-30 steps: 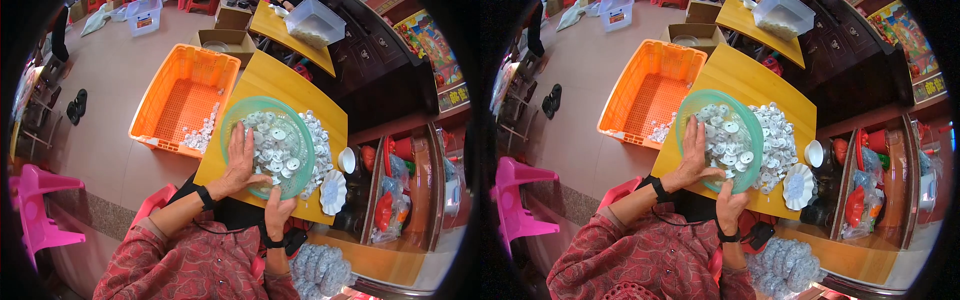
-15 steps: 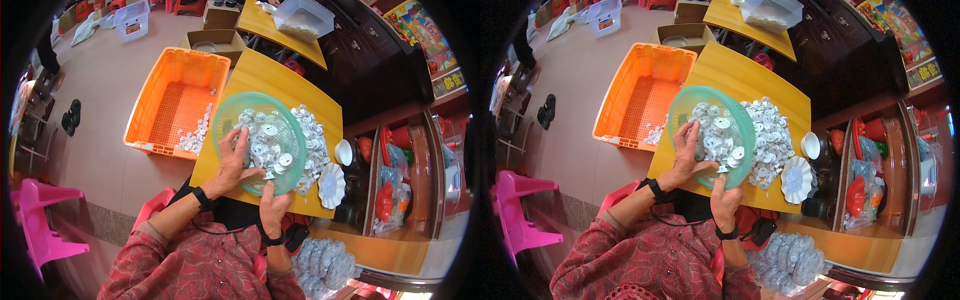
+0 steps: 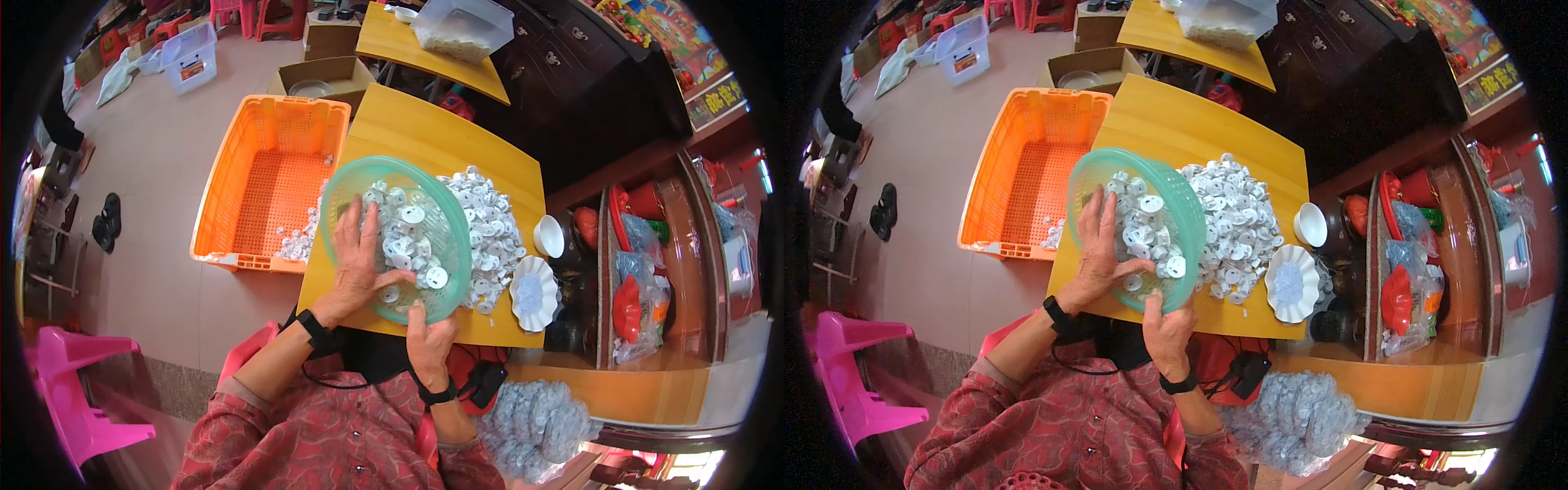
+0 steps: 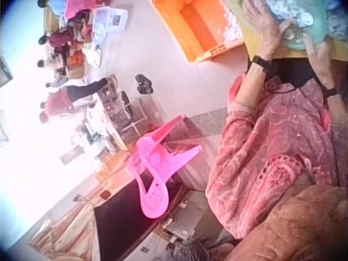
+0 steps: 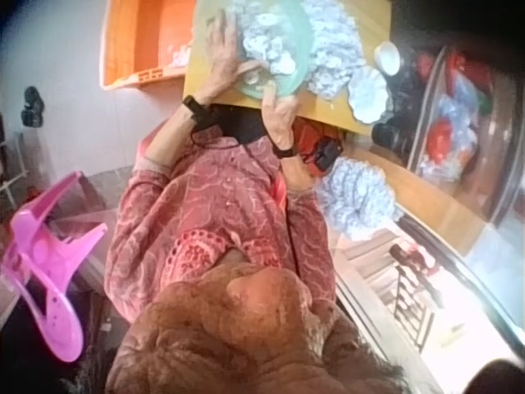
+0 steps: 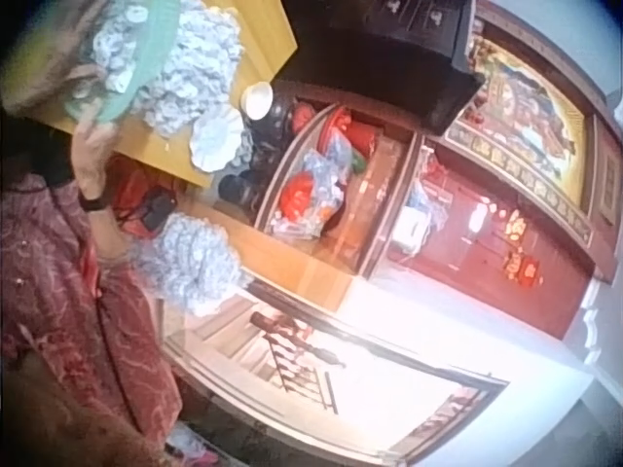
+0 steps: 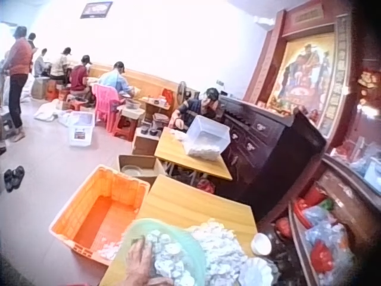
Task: Sorting and inspecting small white plastic components from an orange crate into a green sieve.
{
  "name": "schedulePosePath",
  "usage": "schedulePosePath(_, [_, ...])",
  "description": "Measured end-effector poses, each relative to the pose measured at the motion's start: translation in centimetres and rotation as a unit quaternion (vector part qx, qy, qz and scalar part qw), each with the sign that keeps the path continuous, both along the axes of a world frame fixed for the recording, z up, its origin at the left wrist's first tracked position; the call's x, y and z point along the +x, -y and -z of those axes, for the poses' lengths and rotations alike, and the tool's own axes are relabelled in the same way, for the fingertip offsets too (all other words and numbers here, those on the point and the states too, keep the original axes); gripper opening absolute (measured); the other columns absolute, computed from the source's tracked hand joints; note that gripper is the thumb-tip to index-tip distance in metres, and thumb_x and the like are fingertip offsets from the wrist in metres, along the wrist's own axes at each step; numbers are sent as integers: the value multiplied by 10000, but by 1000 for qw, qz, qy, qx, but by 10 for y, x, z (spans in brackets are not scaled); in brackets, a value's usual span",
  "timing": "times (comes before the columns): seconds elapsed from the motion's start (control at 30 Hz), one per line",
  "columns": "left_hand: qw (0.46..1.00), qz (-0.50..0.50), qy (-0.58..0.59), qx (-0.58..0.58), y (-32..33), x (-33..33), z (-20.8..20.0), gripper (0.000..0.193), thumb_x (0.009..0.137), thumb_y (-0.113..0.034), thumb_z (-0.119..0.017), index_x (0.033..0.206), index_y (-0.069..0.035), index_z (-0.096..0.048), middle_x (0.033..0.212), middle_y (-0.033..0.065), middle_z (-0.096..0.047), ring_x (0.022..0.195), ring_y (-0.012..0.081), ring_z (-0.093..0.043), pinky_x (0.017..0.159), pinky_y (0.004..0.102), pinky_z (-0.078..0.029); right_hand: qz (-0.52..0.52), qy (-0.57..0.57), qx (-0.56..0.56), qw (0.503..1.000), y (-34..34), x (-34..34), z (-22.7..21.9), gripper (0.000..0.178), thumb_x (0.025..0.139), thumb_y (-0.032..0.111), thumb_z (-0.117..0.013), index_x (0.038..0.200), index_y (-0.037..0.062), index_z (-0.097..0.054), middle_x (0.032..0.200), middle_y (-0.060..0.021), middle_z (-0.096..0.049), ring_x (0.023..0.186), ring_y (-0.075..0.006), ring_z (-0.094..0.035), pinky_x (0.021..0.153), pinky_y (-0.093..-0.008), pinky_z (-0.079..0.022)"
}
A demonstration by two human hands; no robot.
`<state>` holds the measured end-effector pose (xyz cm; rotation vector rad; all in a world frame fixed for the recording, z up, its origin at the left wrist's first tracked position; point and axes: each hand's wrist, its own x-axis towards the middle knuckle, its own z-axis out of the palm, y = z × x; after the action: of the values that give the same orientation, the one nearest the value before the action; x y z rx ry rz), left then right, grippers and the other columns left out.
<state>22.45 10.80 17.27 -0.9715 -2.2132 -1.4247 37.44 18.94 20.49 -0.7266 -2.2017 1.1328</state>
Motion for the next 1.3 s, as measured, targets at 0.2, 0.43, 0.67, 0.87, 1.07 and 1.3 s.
schedulePosePath(0.2, [999,5,19,-32,7,3,-10,982,610,-444,-854,1420,-107,-412,1397,186,-377,1248,393,-361,1038,515,-295,14,-7,-24,1000,0,-1,-2,292,867,108,-584,1092,-75,-552,823,-197,-675,761,-332,-681,674,-405,-510])
schedulePosePath(0.43, [999,32,-14,-18,7,16,-10,874,673,-236,-836,1420,-83,-409,1365,168,-425,1218,382,-403,1029,493,-328,45,-17,-161,986,-17,-3,7,265,846,111,-595,1012,-95,-591,863,-160,-680,765,-249,-650,717,-379,-502])
schedulePosePath(0.67, [1000,3,-21,19,1,18,-5,780,720,-277,-810,1391,-78,-466,1405,175,-424,1247,375,-423,1039,481,-333,40,-64,-175,982,-8,-3,-3,267,845,63,-598,1055,-101,-581,1007,-138,-652,800,-205,-645,569,-323,-542])
schedulePosePath(0.87, [999,-22,-28,23,8,20,-10,720,740,-289,-795,1350,-53,-494,1368,184,-459,1232,372,-447,1035,474,-335,21,-56,-261,963,1,-6,-20,261,841,49,-569,1056,-99,-584,980,-127,-660,742,-198,-653,590,-323,-550])
schedulePosePath(1.07, [996,-6,-22,89,26,18,-24,659,779,-224,-762,1331,7,-486,1365,192,-464,1227,387,-447,1039,476,-336,-13,-80,-317,945,1,-11,-19,288,857,13,-578,1143,-21,-569,1030,-112,-656,772,-204,-682,494,-309,-566])
schedulePosePath(1.3, [988,-10,16,153,48,7,-26,610,846,-201,-664,1356,46,-440,1376,253,-415,1277,390,-399,1087,484,-291,-40,-63,-370,926,7,-23,-23,282,880,49,-568,1148,-41,-566,1021,-104,-665,760,-208,-686,523,-327,-589])
